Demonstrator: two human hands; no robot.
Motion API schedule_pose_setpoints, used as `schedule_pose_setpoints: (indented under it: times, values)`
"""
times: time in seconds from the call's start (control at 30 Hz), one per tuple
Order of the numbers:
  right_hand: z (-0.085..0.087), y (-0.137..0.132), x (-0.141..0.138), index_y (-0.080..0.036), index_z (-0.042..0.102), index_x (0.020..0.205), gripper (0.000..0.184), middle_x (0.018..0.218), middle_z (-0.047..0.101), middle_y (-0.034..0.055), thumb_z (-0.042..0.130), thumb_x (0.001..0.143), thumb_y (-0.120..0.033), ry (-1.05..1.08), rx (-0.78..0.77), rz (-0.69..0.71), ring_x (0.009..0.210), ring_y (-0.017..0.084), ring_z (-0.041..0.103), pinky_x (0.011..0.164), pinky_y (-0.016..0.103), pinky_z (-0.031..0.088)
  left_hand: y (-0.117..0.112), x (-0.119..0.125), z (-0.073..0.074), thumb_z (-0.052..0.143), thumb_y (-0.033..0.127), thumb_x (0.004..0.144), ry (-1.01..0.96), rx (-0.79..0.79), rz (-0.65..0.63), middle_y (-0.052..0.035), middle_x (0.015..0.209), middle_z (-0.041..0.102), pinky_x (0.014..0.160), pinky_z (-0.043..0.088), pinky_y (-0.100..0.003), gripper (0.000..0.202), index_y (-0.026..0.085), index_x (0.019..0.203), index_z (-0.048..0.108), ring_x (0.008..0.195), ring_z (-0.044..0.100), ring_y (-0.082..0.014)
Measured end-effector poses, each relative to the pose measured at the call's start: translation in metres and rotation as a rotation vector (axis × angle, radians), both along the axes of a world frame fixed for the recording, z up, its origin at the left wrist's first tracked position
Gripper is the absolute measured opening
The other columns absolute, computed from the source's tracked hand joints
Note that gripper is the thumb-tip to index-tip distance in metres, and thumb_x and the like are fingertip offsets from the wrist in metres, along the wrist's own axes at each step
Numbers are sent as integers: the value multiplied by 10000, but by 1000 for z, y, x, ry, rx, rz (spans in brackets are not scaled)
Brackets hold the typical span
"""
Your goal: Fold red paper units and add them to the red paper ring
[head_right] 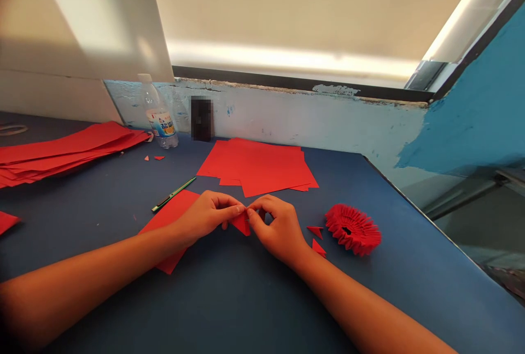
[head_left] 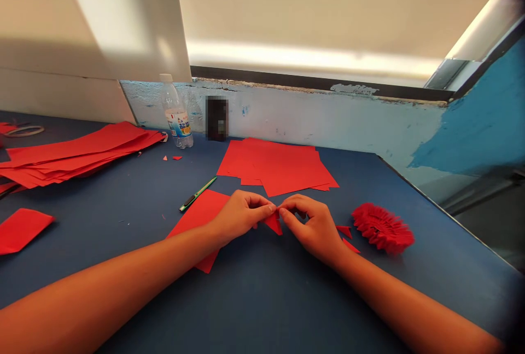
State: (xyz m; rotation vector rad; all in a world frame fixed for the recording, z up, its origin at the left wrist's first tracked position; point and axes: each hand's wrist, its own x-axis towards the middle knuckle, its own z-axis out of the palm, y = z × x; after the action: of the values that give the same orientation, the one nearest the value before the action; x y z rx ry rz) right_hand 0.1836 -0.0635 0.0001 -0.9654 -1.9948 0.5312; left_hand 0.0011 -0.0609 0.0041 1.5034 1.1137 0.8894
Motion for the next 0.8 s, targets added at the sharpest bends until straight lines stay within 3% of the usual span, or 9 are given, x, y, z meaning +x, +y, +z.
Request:
schedule_pose_setpoints:
  times: [0.13, 0.37, 0.57, 0.8]
  values:
    - [0, 0, 1, -192, 695, 808, 142, 827, 672, 32, 559, 836, -164, 22, 7, 43, 731, 173, 607, 629, 274, 445, 1, 0, -2, 627, 379, 757, 45, 3, 18, -47, 669, 670, 491, 376, -227, 262, 134, 762, 721, 554, 527, -123]
    - [-3, 5, 1, -186, 675, 756, 162, 740, 671, 17, 577, 857, -266, 31, -239, -19, 668, 172, 598, 596, 264, 440, 0, 1, -2, 612, 333, 784, 28, 28, 5, -31, 691, 687, 526, 409, -213, 209, 155, 759, 720, 594, 567, -123]
    - [-2, 6, 1, -194, 683, 725, 221, 722, 672, 3, 561, 879, -294, -35, -250, -18, 667, 164, 592, 597, 257, 416, -1, -1, -2, 592, 362, 807, 22, 66, -17, -45, 726, 668, 539, 403, -220, 261, 135, 834, 719, 613, 540, -120]
    - [-6, 7, 0, -184, 659, 744, 240, 724, 656, 0, 533, 905, -307, -24, -234, -19, 681, 159, 586, 631, 256, 422, 0, -2, 2, 605, 338, 792, 11, -20, -44, -63, 750, 663, 564, 422, -233, 249, 115, 832, 707, 655, 547, -132]
